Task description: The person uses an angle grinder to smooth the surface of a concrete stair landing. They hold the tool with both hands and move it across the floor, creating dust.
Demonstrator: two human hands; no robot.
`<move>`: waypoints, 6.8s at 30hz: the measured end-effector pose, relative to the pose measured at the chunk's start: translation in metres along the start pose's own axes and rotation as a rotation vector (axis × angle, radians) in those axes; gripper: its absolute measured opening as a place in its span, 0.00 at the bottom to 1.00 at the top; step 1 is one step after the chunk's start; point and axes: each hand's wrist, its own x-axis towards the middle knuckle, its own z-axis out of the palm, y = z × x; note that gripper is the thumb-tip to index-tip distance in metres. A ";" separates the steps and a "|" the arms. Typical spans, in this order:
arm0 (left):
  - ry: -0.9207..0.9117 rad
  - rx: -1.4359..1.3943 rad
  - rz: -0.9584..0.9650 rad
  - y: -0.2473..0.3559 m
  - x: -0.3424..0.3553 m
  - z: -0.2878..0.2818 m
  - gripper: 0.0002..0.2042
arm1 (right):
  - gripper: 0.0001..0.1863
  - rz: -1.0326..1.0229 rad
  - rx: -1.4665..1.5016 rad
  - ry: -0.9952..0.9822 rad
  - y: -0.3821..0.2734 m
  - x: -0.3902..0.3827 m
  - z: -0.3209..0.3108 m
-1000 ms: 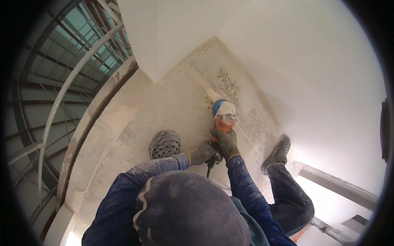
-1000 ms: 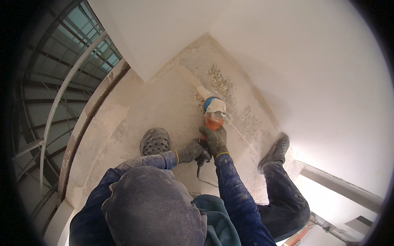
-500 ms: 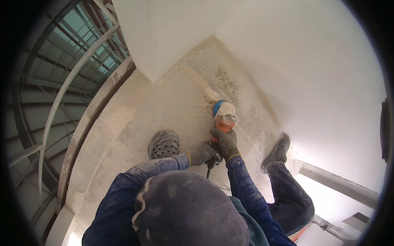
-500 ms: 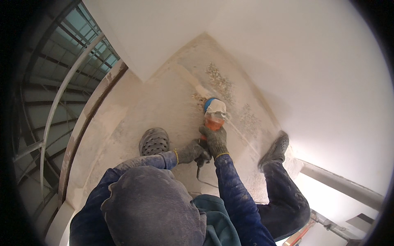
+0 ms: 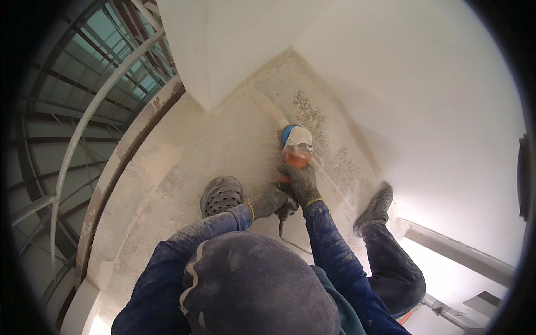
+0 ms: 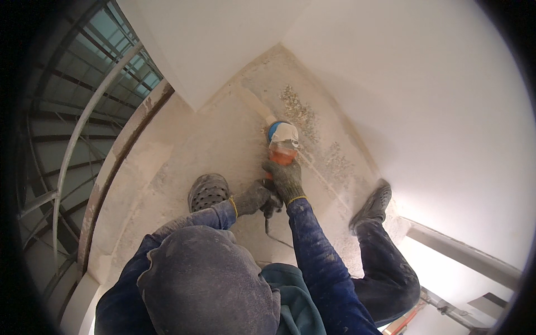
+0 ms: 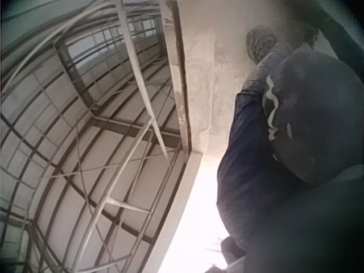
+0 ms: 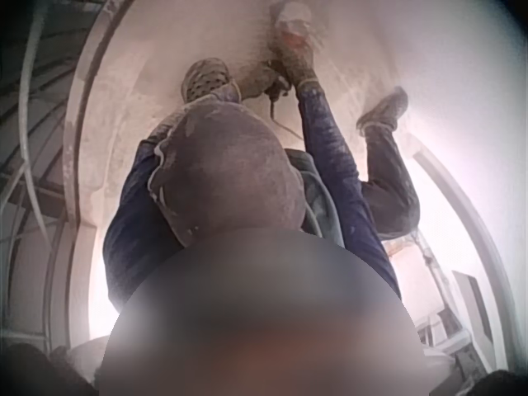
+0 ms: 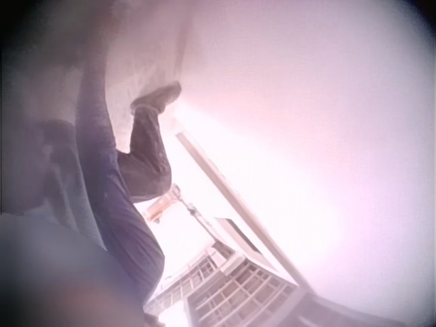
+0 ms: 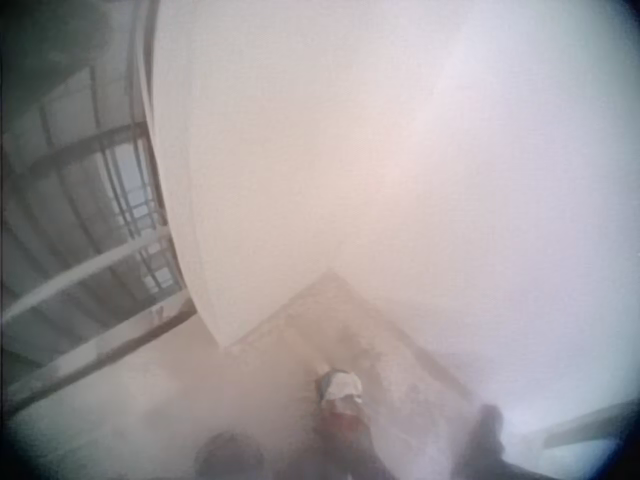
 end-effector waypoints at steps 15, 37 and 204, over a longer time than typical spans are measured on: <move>-0.030 0.061 -0.017 -0.003 0.027 0.015 0.09 | 0.23 0.019 0.063 0.052 0.002 0.000 -0.024; -0.017 0.038 -0.025 0.002 0.014 0.007 0.08 | 0.22 0.040 0.080 0.053 0.011 0.005 -0.019; 0.089 -0.016 0.076 0.023 0.002 -0.017 0.06 | 0.24 -0.034 -0.046 -0.108 -0.031 0.015 0.026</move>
